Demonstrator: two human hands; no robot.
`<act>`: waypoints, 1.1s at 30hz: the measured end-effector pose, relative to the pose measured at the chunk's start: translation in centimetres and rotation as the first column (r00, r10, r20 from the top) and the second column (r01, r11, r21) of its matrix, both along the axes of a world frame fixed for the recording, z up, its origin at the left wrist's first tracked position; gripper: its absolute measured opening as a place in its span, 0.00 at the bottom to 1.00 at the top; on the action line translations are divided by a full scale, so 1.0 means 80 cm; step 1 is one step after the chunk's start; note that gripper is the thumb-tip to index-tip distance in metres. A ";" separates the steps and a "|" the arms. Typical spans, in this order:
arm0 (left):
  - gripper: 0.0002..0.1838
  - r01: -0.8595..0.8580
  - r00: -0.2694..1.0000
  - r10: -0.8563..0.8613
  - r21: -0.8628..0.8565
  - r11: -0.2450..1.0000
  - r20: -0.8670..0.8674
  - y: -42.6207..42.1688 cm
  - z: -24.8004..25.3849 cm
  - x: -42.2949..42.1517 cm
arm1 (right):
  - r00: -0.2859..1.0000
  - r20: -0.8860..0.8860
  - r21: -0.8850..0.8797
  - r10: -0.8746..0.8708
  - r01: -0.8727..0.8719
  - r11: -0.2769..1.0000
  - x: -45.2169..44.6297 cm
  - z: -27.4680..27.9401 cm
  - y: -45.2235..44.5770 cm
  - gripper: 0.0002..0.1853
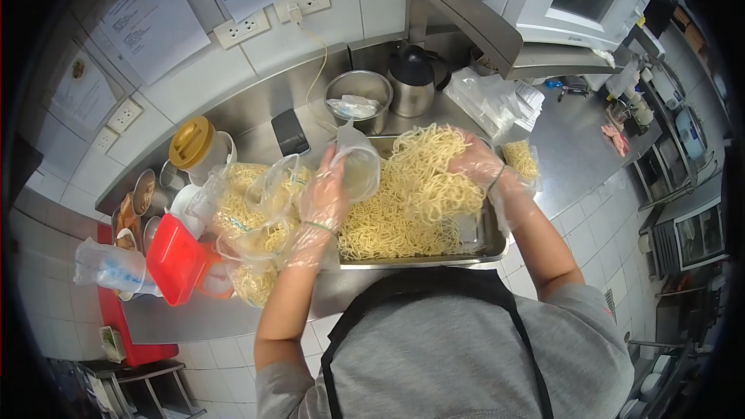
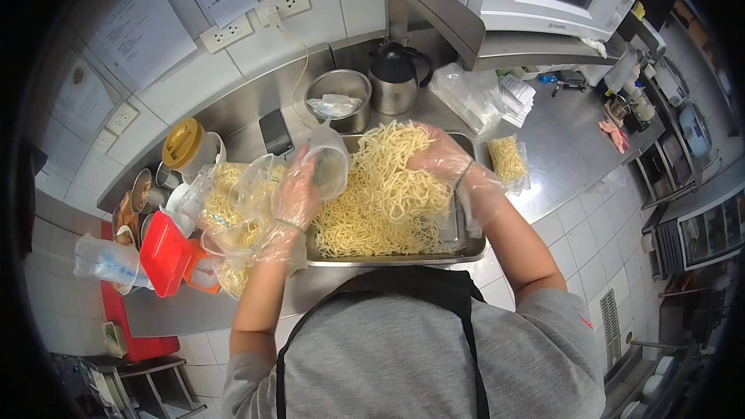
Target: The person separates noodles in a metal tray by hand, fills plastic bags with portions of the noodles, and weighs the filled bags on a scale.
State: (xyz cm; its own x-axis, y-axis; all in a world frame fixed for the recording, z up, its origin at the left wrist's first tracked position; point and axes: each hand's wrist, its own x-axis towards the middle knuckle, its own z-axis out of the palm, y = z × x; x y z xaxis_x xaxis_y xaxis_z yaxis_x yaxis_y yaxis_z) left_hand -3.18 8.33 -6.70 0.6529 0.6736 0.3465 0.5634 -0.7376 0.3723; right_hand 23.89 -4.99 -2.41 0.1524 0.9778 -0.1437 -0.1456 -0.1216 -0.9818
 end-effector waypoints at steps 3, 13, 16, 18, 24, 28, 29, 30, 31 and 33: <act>0.32 -0.084 0.969 0.024 -0.238 0.968 -0.246 -0.003 0.021 0.039 | 0.994 -0.098 -0.017 0.054 -0.056 0.998 -0.004 -0.002 -0.009 0.29; 0.32 0.449 0.891 -0.414 -0.235 0.862 0.185 -0.040 -0.044 0.083 | 0.686 -0.722 -0.175 -0.088 -0.059 0.983 -0.027 -0.138 0.013 0.14; 0.33 0.321 0.940 -0.298 -0.137 0.937 0.166 -0.062 -0.049 0.086 | 0.981 0.195 -0.067 0.016 -0.003 0.998 -0.034 -0.166 0.032 0.17; 0.34 0.312 0.934 -0.238 -0.282 0.907 0.267 -0.071 -0.050 0.088 | 0.751 0.658 0.025 -0.054 0.049 0.998 -0.038 -0.195 0.039 0.19; 0.33 0.166 0.986 -0.165 -0.421 0.892 0.039 -0.068 -0.018 0.076 | 0.897 -0.361 -0.184 -0.256 0.200 0.962 -0.084 -0.103 0.023 0.31; 0.27 0.137 0.978 -0.189 -0.398 0.907 -0.093 -0.048 -0.059 0.069 | 0.998 0.003 -0.001 -0.068 0.069 0.998 -0.098 -0.053 -0.001 0.35; 0.25 0.147 0.966 -0.204 -0.314 0.938 -0.156 -0.045 -0.069 0.072 | 0.984 0.181 -0.007 -0.008 0.009 1.000 -0.087 -0.064 0.002 0.34; 0.26 0.124 0.986 -0.154 -0.346 0.930 -0.061 -0.046 -0.079 0.074 | 0.935 0.351 -0.023 0.051 -0.046 0.999 -0.079 -0.074 0.006 0.33; 0.28 0.106 0.994 -0.101 -0.378 0.920 0.032 -0.055 -0.062 0.077 | 0.858 0.511 -0.024 0.058 -0.053 0.998 -0.076 -0.079 0.010 0.31; 0.32 0.106 0.987 -0.048 -0.395 0.912 0.154 -0.072 -0.034 0.083 | 0.628 0.776 -0.028 0.061 -0.062 0.998 -0.073 -0.089 0.020 0.28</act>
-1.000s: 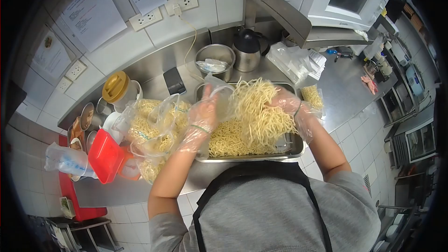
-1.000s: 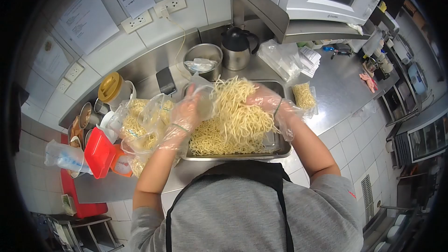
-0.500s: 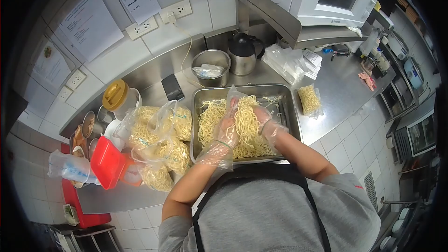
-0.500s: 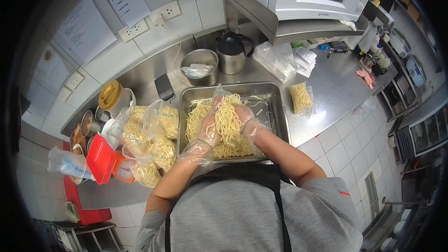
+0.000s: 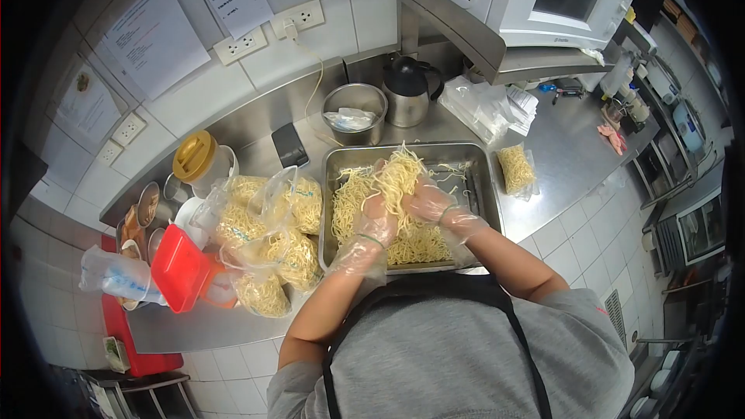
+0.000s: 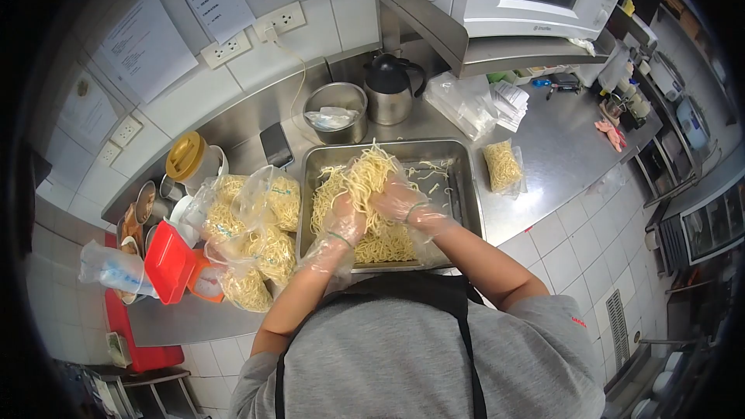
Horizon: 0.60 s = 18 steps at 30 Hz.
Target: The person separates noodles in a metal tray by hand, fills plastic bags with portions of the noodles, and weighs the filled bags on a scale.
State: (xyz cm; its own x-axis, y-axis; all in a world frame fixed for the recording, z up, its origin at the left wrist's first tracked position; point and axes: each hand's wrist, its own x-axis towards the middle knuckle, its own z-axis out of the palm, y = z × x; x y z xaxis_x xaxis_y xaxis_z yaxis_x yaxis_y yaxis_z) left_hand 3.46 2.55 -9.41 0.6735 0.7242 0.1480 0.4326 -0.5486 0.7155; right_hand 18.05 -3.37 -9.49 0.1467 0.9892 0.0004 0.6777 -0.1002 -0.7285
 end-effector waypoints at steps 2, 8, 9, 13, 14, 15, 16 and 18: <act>0.37 -0.002 1.000 0.002 -0.004 1.000 0.006 -0.019 0.019 0.003 | 0.968 0.233 0.233 0.095 -0.151 0.961 0.008 -0.020 0.009 0.25; 0.48 0.031 0.993 -0.033 -0.018 0.999 -0.118 -0.028 0.035 0.008 | 0.931 0.346 0.134 0.113 -0.168 0.977 -0.001 0.027 0.000 0.21; 0.48 0.051 0.994 -0.055 -0.053 0.997 -0.091 -0.024 0.038 0.003 | 0.943 0.301 0.059 0.143 -0.168 0.984 0.002 0.030 0.005 0.21; 0.45 0.172 0.980 -0.134 -0.292 0.941 0.147 -0.003 0.046 -0.017 | 0.901 0.292 -0.345 0.320 -0.213 0.914 0.011 0.132 -0.008 0.24; 0.45 0.213 0.972 -0.146 -0.421 0.882 0.185 -0.001 0.058 -0.020 | 0.880 0.310 -0.364 0.360 -0.240 0.900 0.011 0.147 -0.013 0.24; 0.44 0.254 0.962 -0.154 -0.540 0.802 0.223 0.002 0.065 -0.024 | 0.858 0.324 -0.384 0.398 -0.266 0.884 0.013 0.152 -0.015 0.24; 0.44 0.270 0.960 -0.214 -0.393 0.879 0.182 0.010 0.042 -0.020 | 0.830 0.337 -0.405 0.444 -0.298 0.864 0.020 0.140 -0.013 0.22; 0.44 0.229 0.969 -0.210 -0.160 0.960 0.127 0.006 0.031 -0.011 | 0.859 0.350 -0.393 0.373 -0.227 0.891 0.009 0.134 -0.008 0.23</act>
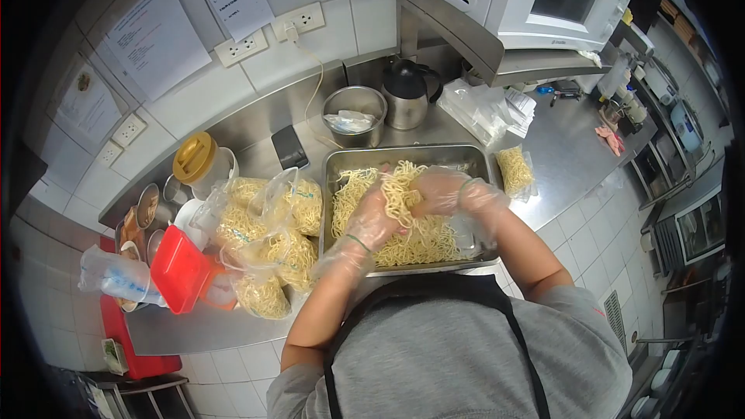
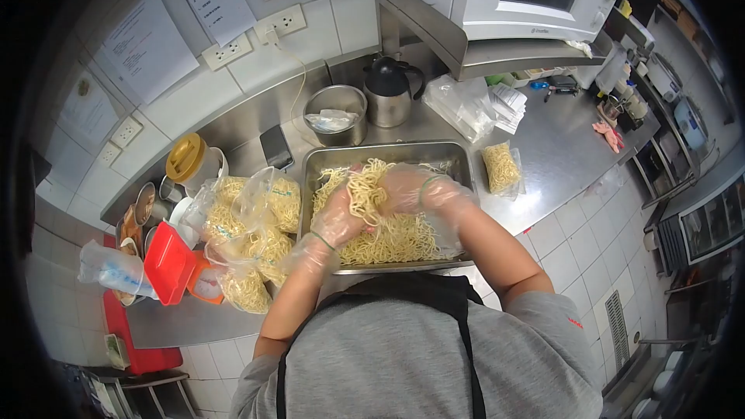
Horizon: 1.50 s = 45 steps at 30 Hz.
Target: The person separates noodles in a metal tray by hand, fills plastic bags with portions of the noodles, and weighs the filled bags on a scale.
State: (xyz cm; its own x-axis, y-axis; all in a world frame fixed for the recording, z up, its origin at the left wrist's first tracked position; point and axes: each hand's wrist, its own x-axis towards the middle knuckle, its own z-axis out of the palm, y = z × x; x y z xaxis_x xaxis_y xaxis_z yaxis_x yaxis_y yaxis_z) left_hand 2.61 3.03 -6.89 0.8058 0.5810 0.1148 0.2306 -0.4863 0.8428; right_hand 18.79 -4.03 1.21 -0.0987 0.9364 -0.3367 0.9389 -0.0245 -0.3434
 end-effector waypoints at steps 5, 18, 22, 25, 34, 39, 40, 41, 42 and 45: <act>0.45 -0.024 0.998 0.027 -0.058 0.998 0.064 -0.031 0.073 -0.009 | 0.997 -0.024 0.181 -0.076 0.079 0.980 -0.002 -0.010 0.000 0.20; 0.39 -0.020 0.991 0.041 -0.164 0.986 0.130 -0.013 0.055 -0.020 | 0.990 -0.127 0.584 -0.063 0.126 0.802 -0.017 -0.077 -0.039 0.52; 0.40 0.004 0.960 0.112 -0.414 0.910 0.256 -0.027 0.100 -0.035 | 0.947 -0.205 0.167 -0.247 0.282 0.945 -0.024 -0.007 -0.028 0.36; 0.38 -0.082 0.991 0.096 -0.148 0.986 0.092 -0.008 0.055 -0.044 | 0.966 -0.239 0.343 -0.099 0.180 0.922 -0.004 -0.037 -0.029 0.28; 0.32 -0.087 0.990 0.077 -0.082 0.993 -0.117 -0.004 0.068 -0.057 | 0.673 -0.736 0.123 -0.079 0.247 0.961 -0.006 0.007 -0.015 0.27; 0.37 -0.114 0.993 0.114 -0.189 0.975 -0.009 -0.005 0.057 -0.061 | 0.412 -0.910 0.080 -0.038 0.265 0.961 -0.011 0.024 -0.007 0.27; 0.37 -0.110 0.993 0.118 -0.270 0.956 0.012 -0.006 0.060 -0.061 | 0.486 -0.874 0.124 -0.029 0.280 0.952 -0.007 0.022 -0.005 0.29; 0.38 -0.106 0.993 0.117 -0.374 0.921 0.008 -0.009 0.071 -0.063 | 0.555 -0.832 0.170 -0.022 0.292 0.941 -0.001 0.016 -0.003 0.31; 0.38 -0.108 0.994 0.108 -0.379 0.919 -0.022 -0.009 0.072 -0.064 | 0.620 -0.785 0.215 -0.018 0.300 0.929 0.003 0.010 -0.001 0.34; 0.38 -0.082 0.993 0.060 -0.220 0.972 -0.106 0.006 0.034 -0.061 | 0.969 -0.242 0.229 -0.047 0.104 0.968 -0.005 -0.013 -0.014 0.44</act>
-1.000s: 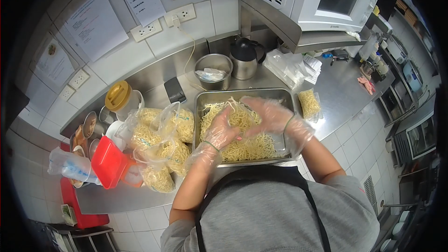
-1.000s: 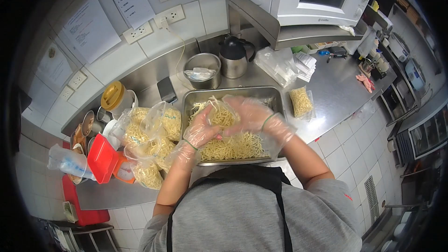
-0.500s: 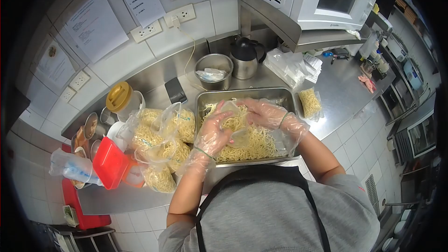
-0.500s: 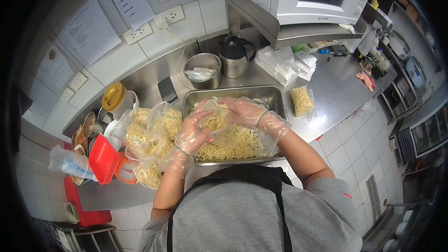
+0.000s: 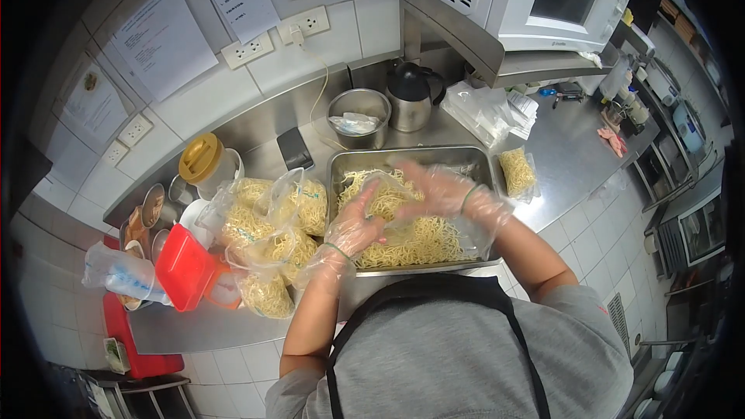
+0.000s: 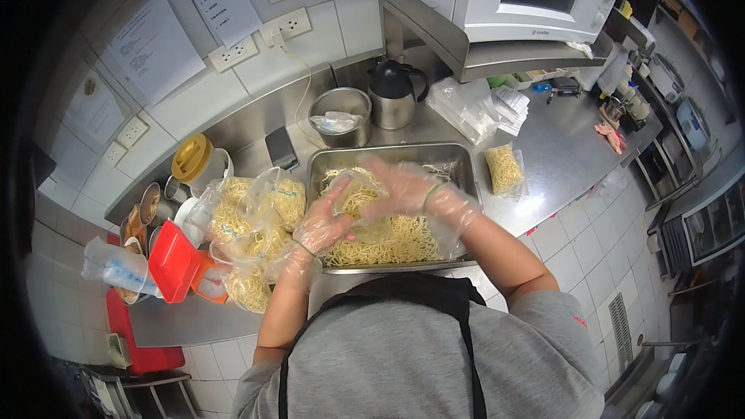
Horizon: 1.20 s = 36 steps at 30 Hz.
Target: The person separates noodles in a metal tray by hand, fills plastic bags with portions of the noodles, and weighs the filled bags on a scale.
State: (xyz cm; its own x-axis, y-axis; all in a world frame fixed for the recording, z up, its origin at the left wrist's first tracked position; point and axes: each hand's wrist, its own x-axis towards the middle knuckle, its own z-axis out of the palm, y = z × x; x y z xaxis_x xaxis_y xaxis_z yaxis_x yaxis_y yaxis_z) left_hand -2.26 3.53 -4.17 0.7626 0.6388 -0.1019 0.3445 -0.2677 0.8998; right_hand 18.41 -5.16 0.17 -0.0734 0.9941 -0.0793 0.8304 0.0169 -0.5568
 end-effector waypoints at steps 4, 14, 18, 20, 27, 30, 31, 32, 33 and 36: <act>0.40 0.080 0.989 -0.084 0.037 0.996 0.125 0.027 -0.055 0.003 | 0.990 -0.027 -0.170 -0.136 0.130 0.977 -0.028 -0.024 -0.007 0.43; 0.41 0.014 0.989 0.019 -0.219 0.976 0.150 0.002 0.034 -0.020 | 0.880 -0.471 0.143 0.057 0.012 0.990 -0.005 -0.005 0.001 0.31; 0.39 0.018 0.990 0.001 -0.131 0.991 0.143 0.022 0.019 -0.017 | 0.802 -0.595 0.175 0.041 0.079 0.981 -0.006 -0.021 0.000 0.27; 0.37 0.117 0.979 -0.097 -0.105 0.988 0.178 0.035 -0.019 -0.007 | 0.806 -0.584 0.149 0.094 -0.008 0.989 -0.015 -0.015 -0.006 0.25; 0.36 0.058 0.906 0.060 -0.265 0.962 0.419 -0.015 0.071 -0.046 | 0.592 -0.796 0.126 -0.127 0.367 0.922 0.027 -0.070 0.009 0.15; 0.36 -0.036 0.751 0.222 -0.296 0.954 0.622 -0.028 0.141 -0.105 | 0.711 -0.685 0.146 -0.161 0.350 0.925 0.047 -0.143 0.019 0.14; 0.35 -0.113 0.688 0.285 -0.290 0.950 0.667 -0.027 0.158 -0.125 | 0.755 -0.638 0.181 -0.148 0.335 0.925 0.053 -0.175 0.022 0.14; 0.34 -0.181 0.620 0.334 -0.284 0.941 0.710 -0.022 0.174 -0.147 | 0.836 -0.522 0.177 -0.171 0.303 0.937 0.052 -0.193 0.022 0.14; 0.34 -0.180 0.552 0.316 -0.260 0.949 0.772 -0.015 0.188 -0.170 | 0.898 -0.395 0.173 -0.191 0.277 0.945 0.052 -0.204 0.022 0.14; 0.33 -0.351 0.478 0.332 -0.171 0.921 0.813 -0.007 0.234 -0.222 | 0.958 -0.246 0.198 -0.151 0.202 0.959 0.042 -0.217 0.019 0.14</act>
